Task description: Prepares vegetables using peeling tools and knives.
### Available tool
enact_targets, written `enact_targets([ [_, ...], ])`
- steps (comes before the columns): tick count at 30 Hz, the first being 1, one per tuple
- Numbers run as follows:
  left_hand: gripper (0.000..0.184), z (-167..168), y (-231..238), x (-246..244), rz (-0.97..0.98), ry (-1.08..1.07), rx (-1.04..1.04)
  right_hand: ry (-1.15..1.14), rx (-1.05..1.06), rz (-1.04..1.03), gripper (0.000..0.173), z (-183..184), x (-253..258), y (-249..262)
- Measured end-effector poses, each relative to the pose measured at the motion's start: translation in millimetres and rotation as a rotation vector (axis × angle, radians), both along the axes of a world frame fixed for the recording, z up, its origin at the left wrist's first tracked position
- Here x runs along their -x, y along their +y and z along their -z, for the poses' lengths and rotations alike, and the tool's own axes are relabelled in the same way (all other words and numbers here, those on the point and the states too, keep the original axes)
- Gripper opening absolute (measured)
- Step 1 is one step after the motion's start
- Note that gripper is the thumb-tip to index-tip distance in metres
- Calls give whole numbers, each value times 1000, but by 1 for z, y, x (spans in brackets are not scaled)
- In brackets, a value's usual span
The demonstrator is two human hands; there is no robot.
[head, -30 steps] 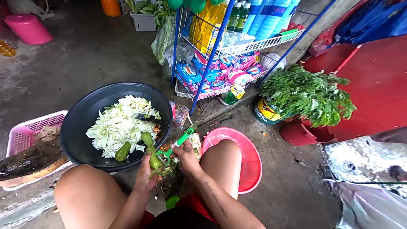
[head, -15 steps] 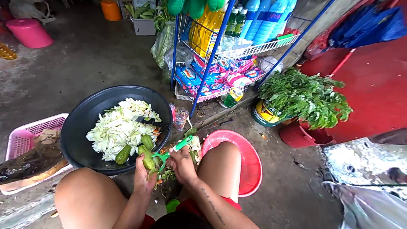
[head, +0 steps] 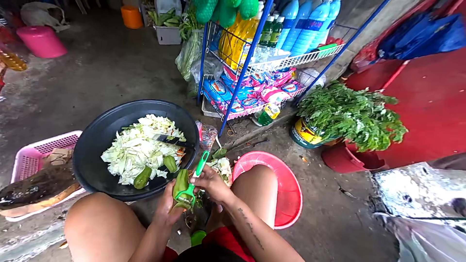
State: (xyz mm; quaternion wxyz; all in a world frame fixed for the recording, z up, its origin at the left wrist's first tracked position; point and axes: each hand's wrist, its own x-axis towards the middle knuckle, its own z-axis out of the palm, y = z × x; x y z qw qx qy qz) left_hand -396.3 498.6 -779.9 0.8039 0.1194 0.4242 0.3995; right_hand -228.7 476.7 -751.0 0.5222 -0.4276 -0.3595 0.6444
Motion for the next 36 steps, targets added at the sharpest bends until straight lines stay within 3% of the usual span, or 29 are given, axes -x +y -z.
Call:
enact_targets([
  [4, 47, -4, -3, 5, 143, 61, -8, 1, 10, 103, 32, 8, -11, 25],
  [8, 51, -3, -4, 10, 253, 4, 79, -485, -99, 434, 49, 27, -54, 59],
  [10, 54, -2, 0, 10, 207, -27, 107, -559, -170, 474, 49, 21, -56, 55],
  [12, 64, 2, 2, 9, 179, -17, 64, -392, -139, 368, 47, 2, -36, 33],
  [16, 52, 7, 0, 1, 113, -55, -48, -47, -6, 99, 33, -3, 4, -5],
  [22, 45, 3, -7, -3, 94, -10, 5, 118, 35, 96, 31, 21, -6, 13],
  [24, 44, 8, -5, -2, 97, 1, 47, 1, 12, 196, 37, 29, -17, 31],
  [27, 46, 7, -8, 2, 159, -14, 66, -515, -41, 400, 53, 46, -58, 58],
  [29, 47, 4, -5, 3, 162, -5, 83, -750, -82, 458, 47, 44, -69, 60],
  [31, 45, 7, -4, 3, 118, 11, 109, -622, -112, 441, 45, 26, -55, 44],
  [33, 44, 11, -3, 2, 92, 19, 81, -291, -58, 335, 41, 8, -29, 19],
  [36, 54, 13, -3, -1, 109, 0, -52, -16, 31, 125, 33, 6, 0, -6],
])
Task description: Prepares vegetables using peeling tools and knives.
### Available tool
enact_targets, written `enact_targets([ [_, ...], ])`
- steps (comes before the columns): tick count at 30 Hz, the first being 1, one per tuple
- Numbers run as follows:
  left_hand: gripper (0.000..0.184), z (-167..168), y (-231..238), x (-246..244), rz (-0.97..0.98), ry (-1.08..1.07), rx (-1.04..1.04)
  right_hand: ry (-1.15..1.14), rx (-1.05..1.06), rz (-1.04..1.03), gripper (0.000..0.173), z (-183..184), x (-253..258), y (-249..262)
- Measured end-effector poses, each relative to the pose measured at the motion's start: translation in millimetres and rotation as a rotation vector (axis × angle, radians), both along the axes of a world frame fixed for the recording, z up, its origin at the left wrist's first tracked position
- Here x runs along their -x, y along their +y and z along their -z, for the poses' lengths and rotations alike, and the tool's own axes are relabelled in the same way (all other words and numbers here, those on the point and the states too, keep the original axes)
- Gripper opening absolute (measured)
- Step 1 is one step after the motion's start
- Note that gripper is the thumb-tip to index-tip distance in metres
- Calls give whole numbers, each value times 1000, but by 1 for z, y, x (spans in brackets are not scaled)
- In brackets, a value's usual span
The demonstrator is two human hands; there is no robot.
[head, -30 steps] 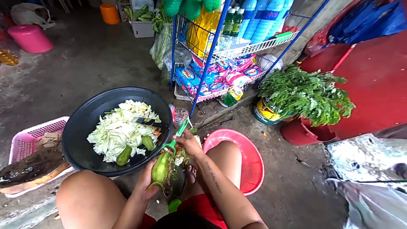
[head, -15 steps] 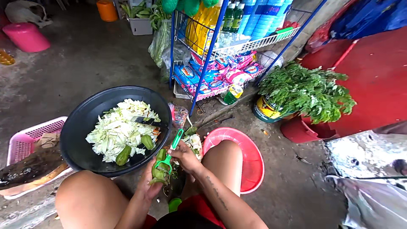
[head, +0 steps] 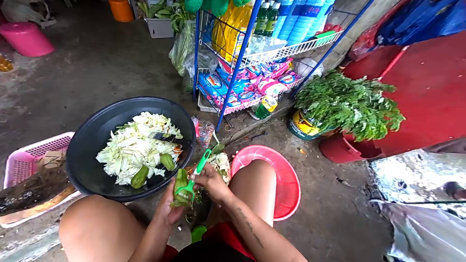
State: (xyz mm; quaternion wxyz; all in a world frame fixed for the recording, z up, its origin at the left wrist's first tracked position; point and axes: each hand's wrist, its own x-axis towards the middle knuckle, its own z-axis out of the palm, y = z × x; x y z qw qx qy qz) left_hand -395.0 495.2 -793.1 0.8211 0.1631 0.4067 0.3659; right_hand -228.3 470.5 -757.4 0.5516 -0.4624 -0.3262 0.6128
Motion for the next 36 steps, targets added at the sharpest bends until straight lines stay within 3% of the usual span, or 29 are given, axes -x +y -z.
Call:
enact_targets([
  [5, 50, -3, -5, -4, -84, 17, -16, 90, 7, 38, 31, 16, -1, 10],
  [10, 53, -8, -4, 1, -51, -33, 92, -272, -25, 326, 51, 35, -51, 49],
  [12, 57, -5, -1, 5, 2, -29, 92, -232, -26, 263, 46, 20, -50, 43],
  [15, 56, -3, -2, 6, 70, 41, 69, -76, -3, -55, 36, 7, -26, 21],
  [17, 54, -6, -2, 5, 150, 67, 53, 18, -7, -152, 33, 9, -20, 20],
  [21, 56, -9, -1, 8, 230, 77, 124, -91, -64, 107, 38, 25, -44, 47],
  [24, 54, -11, 2, 7, 214, 154, 123, -200, -124, 258, 44, 18, -52, 52],
  [29, 50, -10, 0, 3, 104, 266, 44, -48, 45, -153, 38, -3, -13, 17],
  [31, 49, -13, -2, 3, 121, 273, 16, 7, 63, -142, 35, 5, -12, 20],
  [33, 48, -17, -4, 3, 139, 308, 26, -105, 4, 6, 37, 11, -26, 33],
  [36, 47, -18, -5, 5, 146, 288, 53, -575, -131, 244, 42, 26, -59, 53],
])
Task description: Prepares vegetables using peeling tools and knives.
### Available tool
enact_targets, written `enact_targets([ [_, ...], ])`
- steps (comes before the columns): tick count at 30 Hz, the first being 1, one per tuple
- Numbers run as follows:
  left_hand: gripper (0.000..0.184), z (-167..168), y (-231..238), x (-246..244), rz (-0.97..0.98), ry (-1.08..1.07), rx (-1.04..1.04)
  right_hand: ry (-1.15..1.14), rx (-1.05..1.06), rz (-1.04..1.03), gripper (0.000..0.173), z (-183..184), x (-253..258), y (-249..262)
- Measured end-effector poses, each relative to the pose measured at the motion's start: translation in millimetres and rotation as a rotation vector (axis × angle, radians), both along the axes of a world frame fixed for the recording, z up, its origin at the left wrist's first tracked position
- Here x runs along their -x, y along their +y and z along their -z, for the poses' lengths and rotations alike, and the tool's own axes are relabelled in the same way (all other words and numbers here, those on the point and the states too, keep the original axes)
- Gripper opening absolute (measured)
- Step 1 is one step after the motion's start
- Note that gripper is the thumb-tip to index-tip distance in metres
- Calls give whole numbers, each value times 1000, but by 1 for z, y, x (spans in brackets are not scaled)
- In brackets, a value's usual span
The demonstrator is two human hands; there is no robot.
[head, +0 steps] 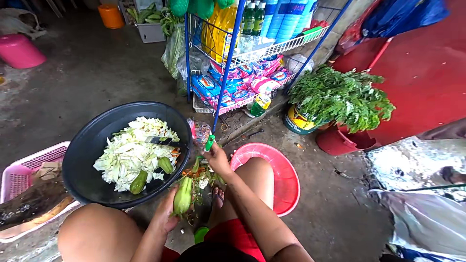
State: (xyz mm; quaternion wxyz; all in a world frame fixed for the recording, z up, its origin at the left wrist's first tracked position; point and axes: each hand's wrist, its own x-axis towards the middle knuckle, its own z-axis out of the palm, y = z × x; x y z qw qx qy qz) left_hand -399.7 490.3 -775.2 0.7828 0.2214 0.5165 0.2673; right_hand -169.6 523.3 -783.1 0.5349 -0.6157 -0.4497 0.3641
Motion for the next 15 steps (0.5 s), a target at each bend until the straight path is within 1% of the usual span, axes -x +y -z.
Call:
enact_targets([
  [1, 50, -1, 1, 1, -2, -36, 10, -33, -56, 48, 39, 0, -6, 2],
  [2, 55, 1, 4, 2, 4, -84, 8, 22, -104, 72, 38, -4, -9, 1],
  [4, 66, 11, 7, 5, 36, -129, -11, 177, -89, 75, 43, -9, -10, -5],
  [5, 65, 13, 6, 5, 29, -119, -10, 176, -42, 86, 45, -7, -7, -10],
  [6, 59, 14, 6, 4, 10, -106, -4, 179, 3, 86, 48, -7, -3, -15],
  [8, 49, 14, 8, 0, -33, -101, 11, 297, 75, 14, 45, -16, 12, -27],
  [10, 50, 16, 5, -2, -66, -116, 7, 479, 145, -122, 37, -21, 36, -45],
  [12, 50, 17, 4, -5, -97, -113, -19, 598, 182, -224, 34, -21, 52, -54],
  [15, 46, 15, 1, -7, -137, -110, -26, 697, 169, -256, 35, -14, 57, -51],
])
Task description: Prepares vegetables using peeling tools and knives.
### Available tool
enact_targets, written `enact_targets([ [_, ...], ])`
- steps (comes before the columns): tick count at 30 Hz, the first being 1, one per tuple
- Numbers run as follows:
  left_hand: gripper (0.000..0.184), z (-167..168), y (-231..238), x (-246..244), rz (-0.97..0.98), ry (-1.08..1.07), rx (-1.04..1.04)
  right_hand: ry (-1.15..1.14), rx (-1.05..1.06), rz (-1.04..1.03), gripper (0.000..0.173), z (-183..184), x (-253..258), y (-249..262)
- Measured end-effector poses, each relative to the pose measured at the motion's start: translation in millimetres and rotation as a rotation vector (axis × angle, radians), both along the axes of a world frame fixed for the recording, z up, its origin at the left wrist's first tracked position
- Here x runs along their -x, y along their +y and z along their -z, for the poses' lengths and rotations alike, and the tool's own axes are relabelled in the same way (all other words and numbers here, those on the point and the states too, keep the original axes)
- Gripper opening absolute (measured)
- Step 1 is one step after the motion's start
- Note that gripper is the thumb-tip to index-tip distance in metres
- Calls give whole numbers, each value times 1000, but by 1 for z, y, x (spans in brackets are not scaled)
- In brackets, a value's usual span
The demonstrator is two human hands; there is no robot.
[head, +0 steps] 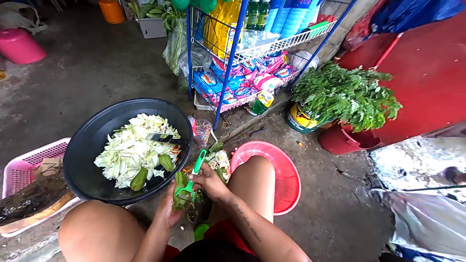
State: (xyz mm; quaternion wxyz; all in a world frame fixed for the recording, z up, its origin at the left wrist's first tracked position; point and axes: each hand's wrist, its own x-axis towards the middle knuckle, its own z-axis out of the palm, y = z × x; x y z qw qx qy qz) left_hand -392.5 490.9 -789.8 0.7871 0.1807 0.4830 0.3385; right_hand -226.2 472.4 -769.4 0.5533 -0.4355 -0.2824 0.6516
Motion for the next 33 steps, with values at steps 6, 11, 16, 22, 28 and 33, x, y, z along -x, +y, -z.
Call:
enact_targets([
  [6, 47, 1, 8, 3, 51, -55, 36, 135, 55, -78, 32, 19, -10, 41],
  [11, 44, -7, -6, 2, 87, 12, 34, -312, 54, 235, 53, 34, -52, 76],
  [16, 49, 0, -3, 3, 70, 79, 14, -209, 9, 188, 45, 4, -45, 41],
  [22, 47, -2, -6, 1, 118, 131, -43, -176, -4, 93, 42, 5, -27, 26],
  [28, 65, 3, 1, 9, 164, -110, 58, -239, -40, 231, 47, -14, -39, 32],
  [33, 52, 5, 1, 8, 144, -213, 59, -48, -31, -117, 37, -11, -5, 8],
])
